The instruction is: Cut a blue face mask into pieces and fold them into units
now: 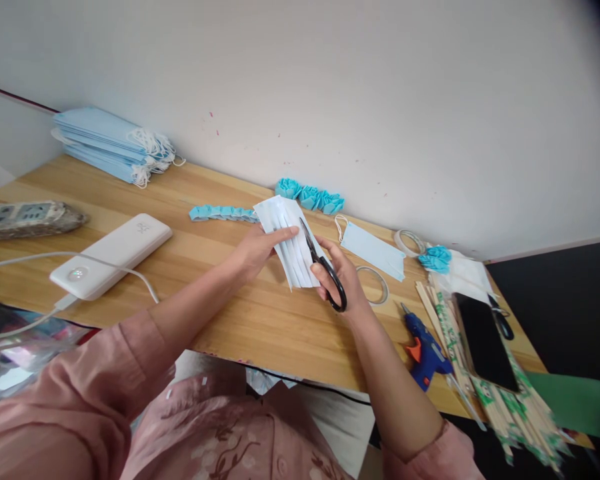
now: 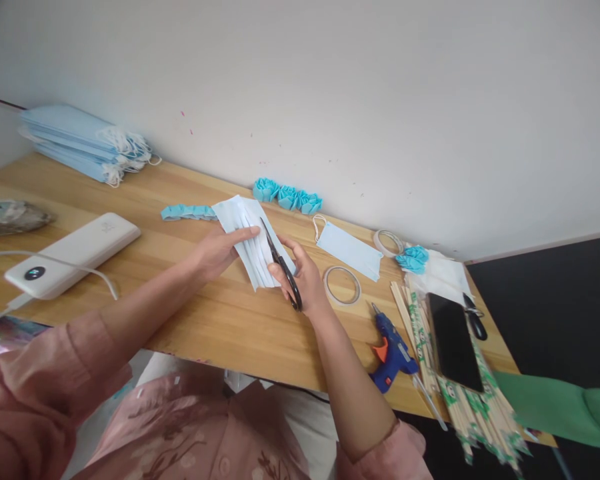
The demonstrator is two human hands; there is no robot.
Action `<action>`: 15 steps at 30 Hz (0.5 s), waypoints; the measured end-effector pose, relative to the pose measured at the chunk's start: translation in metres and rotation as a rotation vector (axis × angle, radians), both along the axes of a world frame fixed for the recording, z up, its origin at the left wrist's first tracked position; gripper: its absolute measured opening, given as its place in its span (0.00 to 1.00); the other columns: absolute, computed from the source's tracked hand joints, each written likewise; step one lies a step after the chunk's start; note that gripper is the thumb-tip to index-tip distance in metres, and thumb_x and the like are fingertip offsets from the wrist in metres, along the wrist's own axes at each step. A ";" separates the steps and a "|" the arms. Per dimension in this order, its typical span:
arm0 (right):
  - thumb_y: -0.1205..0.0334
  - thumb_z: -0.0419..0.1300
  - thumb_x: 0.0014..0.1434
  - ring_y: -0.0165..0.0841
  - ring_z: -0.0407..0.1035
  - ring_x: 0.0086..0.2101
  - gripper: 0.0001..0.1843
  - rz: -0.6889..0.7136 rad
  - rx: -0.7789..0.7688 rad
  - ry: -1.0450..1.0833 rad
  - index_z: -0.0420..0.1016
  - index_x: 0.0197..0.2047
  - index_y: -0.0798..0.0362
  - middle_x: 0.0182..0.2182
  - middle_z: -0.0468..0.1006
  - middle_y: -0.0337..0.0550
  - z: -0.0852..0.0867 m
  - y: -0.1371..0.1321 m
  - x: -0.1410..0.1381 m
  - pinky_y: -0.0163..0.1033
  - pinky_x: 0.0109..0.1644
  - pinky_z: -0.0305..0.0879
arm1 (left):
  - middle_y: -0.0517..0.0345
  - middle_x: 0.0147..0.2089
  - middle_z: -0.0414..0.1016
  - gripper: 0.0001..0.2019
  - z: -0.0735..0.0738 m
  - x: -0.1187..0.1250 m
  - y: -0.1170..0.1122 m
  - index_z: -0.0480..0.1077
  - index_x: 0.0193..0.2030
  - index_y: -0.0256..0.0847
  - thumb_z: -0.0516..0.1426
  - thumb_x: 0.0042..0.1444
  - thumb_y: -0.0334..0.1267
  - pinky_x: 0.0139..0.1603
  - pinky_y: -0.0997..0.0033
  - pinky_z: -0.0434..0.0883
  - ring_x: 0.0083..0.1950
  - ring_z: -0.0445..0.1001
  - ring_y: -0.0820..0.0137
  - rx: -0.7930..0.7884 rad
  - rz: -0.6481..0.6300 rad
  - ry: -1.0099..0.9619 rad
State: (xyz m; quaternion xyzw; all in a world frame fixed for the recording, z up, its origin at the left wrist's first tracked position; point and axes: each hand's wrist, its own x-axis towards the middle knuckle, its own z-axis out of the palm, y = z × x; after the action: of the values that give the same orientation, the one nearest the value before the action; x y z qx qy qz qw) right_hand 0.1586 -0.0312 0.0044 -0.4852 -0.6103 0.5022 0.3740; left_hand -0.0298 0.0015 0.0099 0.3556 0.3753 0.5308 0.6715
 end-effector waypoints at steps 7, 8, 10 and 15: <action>0.40 0.68 0.52 0.23 0.56 0.13 0.43 0.003 0.002 0.016 0.62 0.65 0.50 0.19 0.65 0.29 -0.003 0.002 0.000 0.30 0.16 0.52 | 0.48 0.42 0.80 0.19 0.000 0.000 0.000 0.74 0.41 0.35 0.69 0.45 0.44 0.49 0.58 0.72 0.45 0.77 0.58 -0.010 0.001 0.020; 0.40 0.68 0.53 0.23 0.56 0.14 0.43 0.008 0.003 0.020 0.62 0.65 0.50 0.18 0.65 0.28 -0.003 0.003 0.000 0.30 0.16 0.52 | 0.48 0.41 0.80 0.19 0.000 0.000 0.000 0.74 0.41 0.35 0.68 0.46 0.45 0.48 0.59 0.72 0.44 0.77 0.59 -0.004 0.004 0.024; 0.41 0.67 0.53 0.23 0.56 0.14 0.42 0.008 0.001 0.018 0.62 0.65 0.50 0.19 0.67 0.29 -0.004 0.003 0.001 0.30 0.17 0.52 | 0.50 0.40 0.79 0.19 0.001 -0.001 0.000 0.73 0.40 0.36 0.68 0.45 0.45 0.46 0.60 0.71 0.42 0.76 0.61 0.016 0.020 0.031; 0.39 0.66 0.53 0.24 0.59 0.16 0.44 0.038 -0.027 -0.016 0.58 0.67 0.48 0.22 0.71 0.31 -0.005 0.003 0.000 0.33 0.21 0.59 | 0.55 0.34 0.77 0.18 0.002 -0.003 0.003 0.72 0.36 0.37 0.69 0.44 0.46 0.41 0.64 0.70 0.36 0.75 0.66 0.053 0.084 0.028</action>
State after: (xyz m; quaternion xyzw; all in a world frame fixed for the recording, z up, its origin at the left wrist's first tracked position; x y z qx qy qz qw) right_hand 0.1585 -0.0280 -0.0007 -0.4823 -0.6156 0.5135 0.3531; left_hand -0.0327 0.0048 0.0121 0.3646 0.3851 0.5635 0.6335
